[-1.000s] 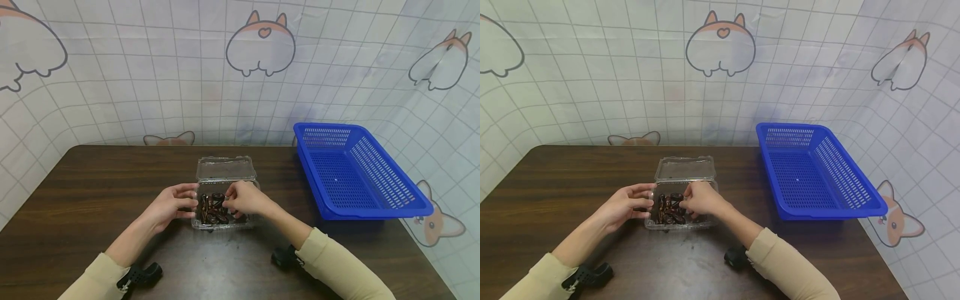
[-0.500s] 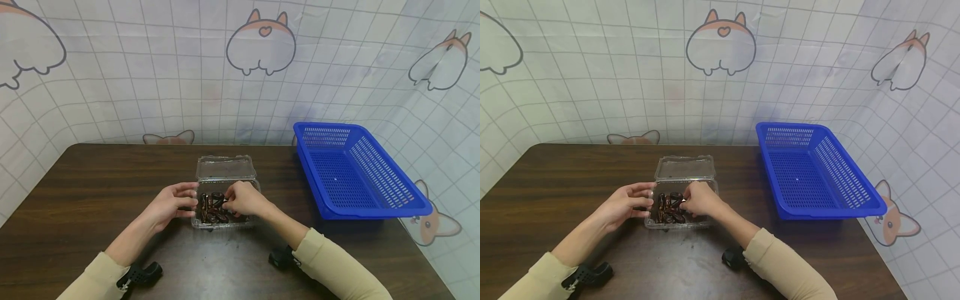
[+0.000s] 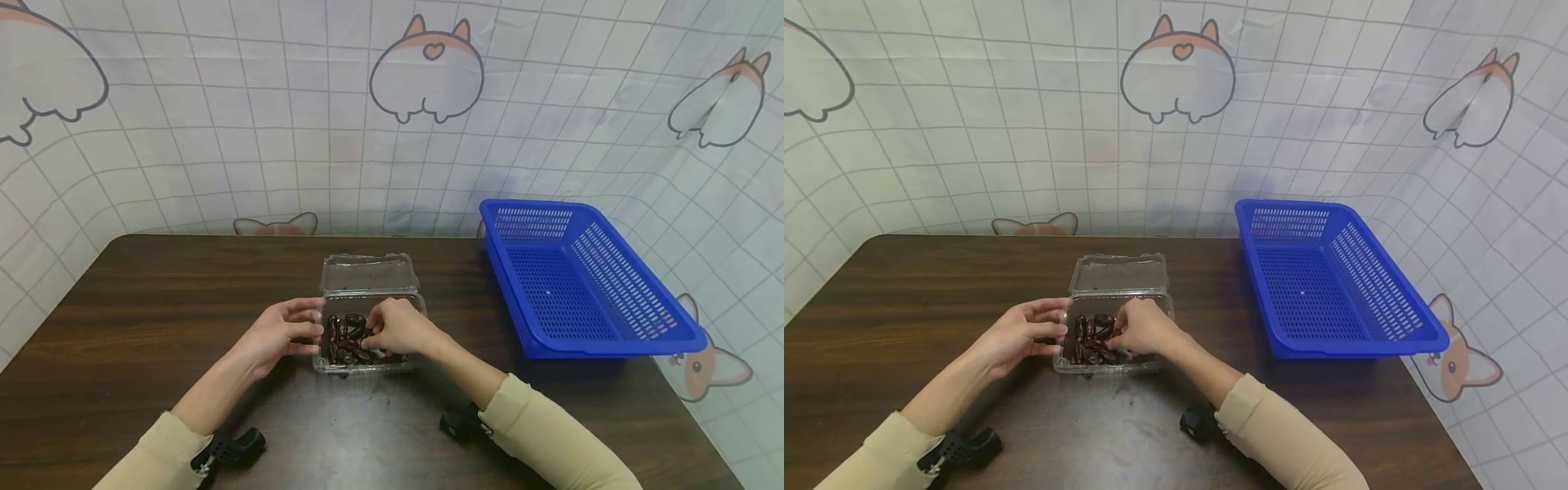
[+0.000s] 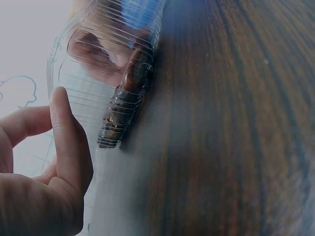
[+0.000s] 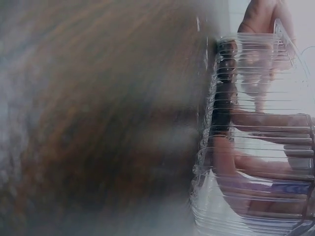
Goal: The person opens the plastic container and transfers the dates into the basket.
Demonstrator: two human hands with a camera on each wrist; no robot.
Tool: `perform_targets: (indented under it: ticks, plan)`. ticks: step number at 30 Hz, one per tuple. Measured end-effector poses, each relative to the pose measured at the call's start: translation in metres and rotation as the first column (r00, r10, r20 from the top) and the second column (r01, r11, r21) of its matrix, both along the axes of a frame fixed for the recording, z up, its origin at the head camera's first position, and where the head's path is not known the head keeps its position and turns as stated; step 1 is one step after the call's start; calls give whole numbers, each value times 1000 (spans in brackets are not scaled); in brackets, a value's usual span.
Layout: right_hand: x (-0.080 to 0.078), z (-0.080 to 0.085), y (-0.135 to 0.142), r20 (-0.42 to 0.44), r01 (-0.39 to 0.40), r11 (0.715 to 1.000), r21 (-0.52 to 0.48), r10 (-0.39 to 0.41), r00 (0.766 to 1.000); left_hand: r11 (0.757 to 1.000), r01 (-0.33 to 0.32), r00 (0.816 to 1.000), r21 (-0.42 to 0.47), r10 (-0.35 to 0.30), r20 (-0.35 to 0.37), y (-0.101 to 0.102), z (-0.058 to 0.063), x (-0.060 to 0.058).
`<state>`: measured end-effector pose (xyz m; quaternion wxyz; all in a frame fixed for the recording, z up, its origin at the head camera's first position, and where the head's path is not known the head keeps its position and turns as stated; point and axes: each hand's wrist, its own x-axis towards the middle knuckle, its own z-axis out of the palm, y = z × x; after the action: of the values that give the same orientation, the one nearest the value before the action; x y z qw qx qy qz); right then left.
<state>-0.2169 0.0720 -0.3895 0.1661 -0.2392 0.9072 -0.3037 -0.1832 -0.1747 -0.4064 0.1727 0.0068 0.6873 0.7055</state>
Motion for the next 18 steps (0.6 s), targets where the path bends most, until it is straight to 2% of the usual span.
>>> perform_targets:
  ticks: [7, 14, 18]
  plan:
    - [-1, -3, -1, -3, -10, 1000, -11, 10, 1000, 1000, -10, 1000, -3, 10, 1, 0, -2, 0]
    - [-1, -5, -2, -58, -28, 1000, -2, 28, 998, 1000, -15, 1000, -3, 15, 7, 2, -2, -1]
    - [-1, -6, -2, -51, -34, 999, -16, 33, 998, 1000, -13, 1000, -4, 13, 2, 2, -1, -1]
